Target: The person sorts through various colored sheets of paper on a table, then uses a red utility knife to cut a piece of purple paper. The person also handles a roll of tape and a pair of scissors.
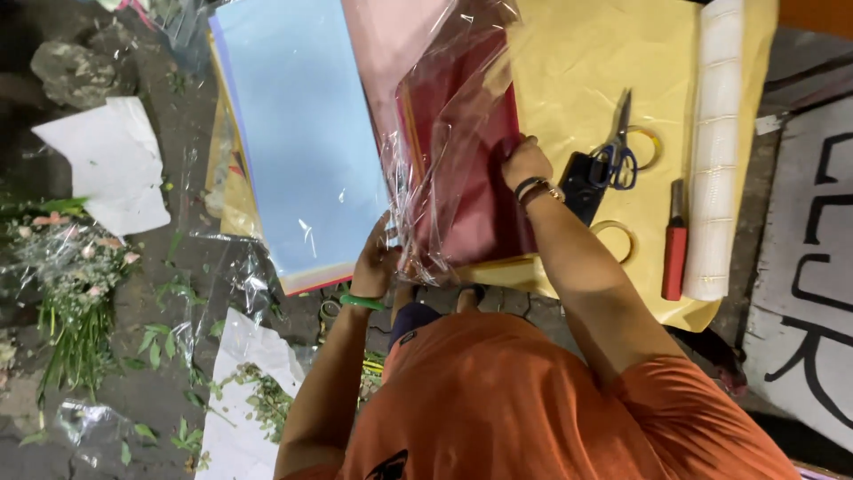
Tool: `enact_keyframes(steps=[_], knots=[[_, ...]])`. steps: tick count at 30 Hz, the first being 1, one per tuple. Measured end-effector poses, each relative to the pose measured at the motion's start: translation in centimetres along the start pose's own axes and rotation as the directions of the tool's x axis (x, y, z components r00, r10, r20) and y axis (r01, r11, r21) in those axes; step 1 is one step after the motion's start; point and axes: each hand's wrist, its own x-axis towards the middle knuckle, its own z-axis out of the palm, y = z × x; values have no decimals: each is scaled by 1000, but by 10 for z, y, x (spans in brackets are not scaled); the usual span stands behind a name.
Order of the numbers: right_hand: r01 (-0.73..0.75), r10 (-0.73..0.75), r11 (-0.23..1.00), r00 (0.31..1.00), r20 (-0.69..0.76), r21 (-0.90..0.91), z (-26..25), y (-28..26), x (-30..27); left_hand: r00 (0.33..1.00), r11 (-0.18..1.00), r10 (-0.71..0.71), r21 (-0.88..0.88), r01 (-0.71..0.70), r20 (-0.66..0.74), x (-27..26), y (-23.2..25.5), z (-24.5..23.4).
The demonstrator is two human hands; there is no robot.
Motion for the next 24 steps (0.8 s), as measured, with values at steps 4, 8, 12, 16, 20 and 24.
enact_keyframes(steps=[4, 8, 12, 16, 20, 24], knots=[[108, -121, 967, 992, 42, 231, -3, 13, 7, 994, 994, -18, -111, 6, -108, -11, -22, -29], [141, -134, 922, 990, -44, 362, 1, 44, 27, 927, 992, -51, -127, 4, -372, -43, 11, -82], [86, -127, 909, 989, 75, 407, -31, 21, -15, 858, 977, -117, -215, 8, -500, -75, -55, -158], [41, -145, 884, 971, 189, 466, -48, 13, -36, 606, 918, -304, -397, -20, -735, -129, -117, -237], [-147, -121, 805, 908, 401, 575, -98, -25, -91, 667, 893, -380, -442, 84, -641, -128, -32, -164], [-273, -127, 663, 877, 464, 697, -93, -78, -130, 650, 846, -420, -533, 28, -633, -110, -31, -139]])
